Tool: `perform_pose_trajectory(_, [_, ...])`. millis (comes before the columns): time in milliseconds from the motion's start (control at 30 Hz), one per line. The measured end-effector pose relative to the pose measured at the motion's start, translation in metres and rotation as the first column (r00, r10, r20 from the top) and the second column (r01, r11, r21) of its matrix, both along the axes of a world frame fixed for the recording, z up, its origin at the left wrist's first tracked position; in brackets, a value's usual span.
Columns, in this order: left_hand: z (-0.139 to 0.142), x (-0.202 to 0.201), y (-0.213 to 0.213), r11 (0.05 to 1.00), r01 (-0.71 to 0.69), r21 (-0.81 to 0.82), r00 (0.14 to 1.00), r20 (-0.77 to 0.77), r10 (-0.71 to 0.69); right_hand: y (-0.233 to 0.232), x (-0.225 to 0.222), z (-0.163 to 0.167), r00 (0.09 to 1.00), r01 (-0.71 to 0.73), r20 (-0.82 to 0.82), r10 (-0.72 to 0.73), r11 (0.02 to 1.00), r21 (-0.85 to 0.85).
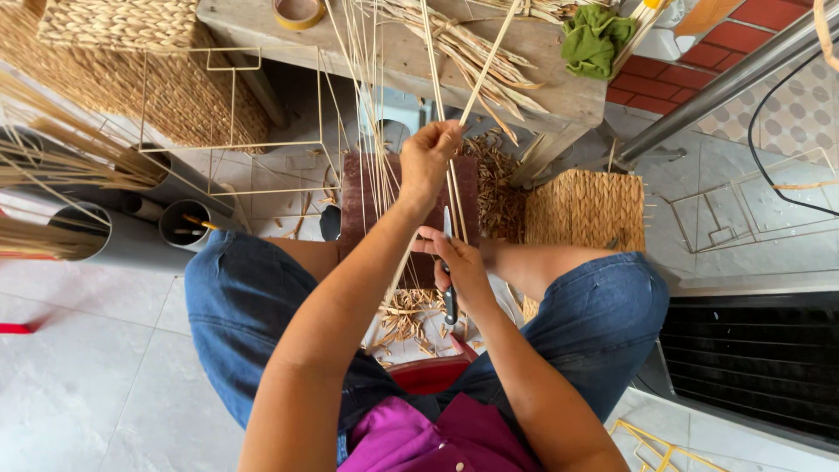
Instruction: The person sits on the floor and uses a small knife to shave and split thin bamboo sticks, working each stick by hand. They place the finished sticks into a bundle held between their legs and reach for new sticks from a pile beside them.
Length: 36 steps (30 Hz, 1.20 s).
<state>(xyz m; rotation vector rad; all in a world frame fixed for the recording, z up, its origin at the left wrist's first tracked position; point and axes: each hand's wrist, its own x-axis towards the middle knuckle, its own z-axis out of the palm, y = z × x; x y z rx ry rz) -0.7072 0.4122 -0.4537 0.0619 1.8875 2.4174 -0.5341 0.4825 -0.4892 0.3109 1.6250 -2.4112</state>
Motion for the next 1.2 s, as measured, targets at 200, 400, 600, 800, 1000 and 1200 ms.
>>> perform_pose_trajectory(200, [-0.013, -0.007, 0.023, 0.997, -0.056, -0.062, 0.995, 0.079, 0.061, 0.023, -0.035, -0.041, 0.997, 0.076, -0.001, -0.078, 0.973, -0.220])
perform_pose_trajectory(400, [-0.036, -0.014, 0.029, 0.997, -0.059, -0.056, 0.982, 0.177, 0.068, 0.036, -0.044, -0.075, 0.999, 0.031, 0.003, -0.033, 0.911, -0.412])
perform_pose_trajectory(600, [-0.051, -0.009, 0.025, 0.997, -0.017, -0.073, 0.977, 0.212, 0.032, 0.038, -0.053, -0.070, 0.977, 0.157, 0.192, -0.097, 0.932, -0.326])
perform_pose_trajectory(800, [-0.053, -0.001, 0.016, 0.978, 0.028, -0.206, 0.968, 0.251, 0.025, 0.034, -0.054, -0.063, 0.969, 0.160, 0.235, -0.083, 0.929, -0.334])
perform_pose_trajectory(1000, [-0.066, -0.001, 0.019, 0.988, 0.069, -0.140, 0.947, 0.321, -0.021, 0.035, -0.055, -0.063, 0.977, 0.172, 0.181, -0.117, 0.929, -0.329])
perform_pose_trajectory(1200, [-0.088, 0.000, 0.021, 0.982, 0.042, -0.183, 0.950, 0.312, 0.017, 0.033, -0.055, -0.073, 0.958, 0.267, 0.112, -0.265, 0.964, -0.003])
